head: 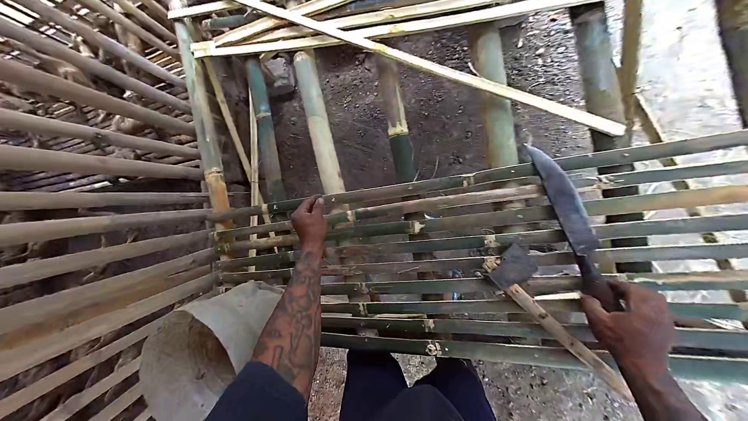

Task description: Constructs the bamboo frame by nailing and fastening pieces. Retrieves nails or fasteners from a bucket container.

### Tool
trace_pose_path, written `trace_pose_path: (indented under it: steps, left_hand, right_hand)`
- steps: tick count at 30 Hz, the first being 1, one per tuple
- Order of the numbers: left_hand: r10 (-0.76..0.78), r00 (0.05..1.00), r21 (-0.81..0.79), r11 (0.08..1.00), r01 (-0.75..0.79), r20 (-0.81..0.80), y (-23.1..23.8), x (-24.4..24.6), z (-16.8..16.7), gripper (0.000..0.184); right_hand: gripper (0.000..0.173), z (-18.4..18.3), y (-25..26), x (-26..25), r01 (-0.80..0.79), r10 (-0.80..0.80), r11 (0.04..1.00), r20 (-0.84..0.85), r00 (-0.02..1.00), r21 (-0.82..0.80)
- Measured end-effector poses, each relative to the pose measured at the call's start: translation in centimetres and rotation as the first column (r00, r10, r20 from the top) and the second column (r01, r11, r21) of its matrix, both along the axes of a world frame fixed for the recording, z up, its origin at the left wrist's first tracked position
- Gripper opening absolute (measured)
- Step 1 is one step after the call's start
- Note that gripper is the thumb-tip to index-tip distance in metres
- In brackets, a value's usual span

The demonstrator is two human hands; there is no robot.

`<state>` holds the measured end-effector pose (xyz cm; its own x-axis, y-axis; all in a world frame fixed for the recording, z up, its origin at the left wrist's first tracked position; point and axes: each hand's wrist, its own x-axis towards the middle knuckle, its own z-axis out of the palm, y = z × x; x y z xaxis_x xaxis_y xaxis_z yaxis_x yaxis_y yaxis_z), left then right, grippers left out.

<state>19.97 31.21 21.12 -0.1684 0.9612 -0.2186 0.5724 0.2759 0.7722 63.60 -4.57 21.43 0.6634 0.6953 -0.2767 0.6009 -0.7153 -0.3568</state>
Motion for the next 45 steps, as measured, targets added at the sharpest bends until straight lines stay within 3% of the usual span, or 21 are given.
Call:
trace_pose_path:
  steps: [3, 8, 14, 19, 21, 24, 32, 34, 36, 37, 38, 40, 42, 45]
  left_hand:
    - [-0.037, 0.997, 0.040, 0.998, 0.040, -0.067, 0.6, -1.3, -1.0, 0.019]
    - [-0.225, 0.972, 0.165, 0.958, 0.233, -0.066, 1.9, -1.3, -3.5, 0.016]
    - [-0.241, 0.970, 0.215, 0.949, 0.232, 0.015, 2.0, -1.7, -5.7, 0.013]
    - [-0.255, 0.966, 0.259, 0.936, 0.239, 0.029, 1.8, -2.3, -6.5, 0.011]
    - [-0.260, 0.965, 0.282, 0.928, 0.241, 0.030, 1.7, -2.4, -6.8, 0.009]
    - [-0.254, 0.967, 0.311, 0.922, 0.232, 0.031, 1.7, -2.4, -7.1, 0.009]
    - [-0.247, 0.969, 0.372, 0.901, 0.223, 0.018, 1.4, -2.2, -7.6, 0.009]
    - [-0.249, 0.968, 0.387, 0.895, 0.222, 0.020, 1.4, -2.3, -7.7, 0.009]
    - [-0.253, 0.968, 0.398, 0.888, 0.231, 0.003, 1.3, -2.4, -7.8, 0.010]
    - [-0.259, 0.966, 0.396, 0.885, 0.244, -0.017, 1.3, -2.4, -7.8, 0.010]
    - [-0.265, 0.964, 0.397, 0.881, 0.257, -0.036, 1.2, -2.3, -7.9, 0.010]
    - [-0.271, 0.960, 0.406, 0.871, 0.277, -0.073, 1.2, -2.0, -7.9, 0.009]
    - [-0.256, 0.962, 0.413, 0.869, 0.273, -0.095, 1.1, -2.0, -7.9, 0.008]
    - [-0.266, 0.953, 0.412, 0.860, 0.302, -0.143, 0.6, -1.9, -7.7, 0.008]
  right_hand:
    - [0.063, 1.1, -1.2, -2.3, -0.098, 0.093, 0.992, 0.064, 0.994, 0.082]
    - [0.057, 2.5, -2.8, -6.3, -0.243, 0.230, 0.969, -0.184, 0.956, -0.050]
    - [0.047, 1.5, -2.7, -6.9, -0.206, 0.150, 0.939, -0.211, 0.966, -0.276]
    - [0.040, 3.1, -0.9, -6.6, -0.272, 0.047, 0.872, -0.484, 0.874, -0.407]
    - [0.034, 4.1, -0.7, -7.5, -0.241, -0.024, 0.901, -0.597, 0.802, -0.360]
    - [0.034, 5.2, -0.8, -9.5, -0.186, 0.000, 0.955, -0.626, 0.780, -0.231]
    - [0.039, 6.9, 3.1, -15.8, -0.258, 0.350, 0.936, -0.578, 0.737, 0.237]
    - [0.041, 7.4, 4.5, -17.8, -0.144, 0.361, 0.927, -0.720, 0.593, 0.346]
    - [0.046, 8.2, 5.8, -19.7, -0.087, 0.286, 0.958, -0.900, 0.328, 0.273]
    - [0.047, 8.3, 6.3, -20.7, -0.071, 0.218, 0.976, -0.937, 0.272, 0.206]
    - [0.048, 8.4, 7.0, -21.6, -0.077, 0.148, 0.989, -0.940, 0.309, 0.130]
    - [0.051, 7.7, 8.8, -22.7, -0.179, 0.105, 0.984, -0.847, 0.520, 0.012]
    - [0.061, 6.6, 11.1, -23.7, -0.309, 0.243, 0.951, -0.660, 0.711, 0.016]
    - [0.067, 4.7, 15.0, -24.7, -0.437, 0.473, 0.880, -0.415, 0.777, 0.184]
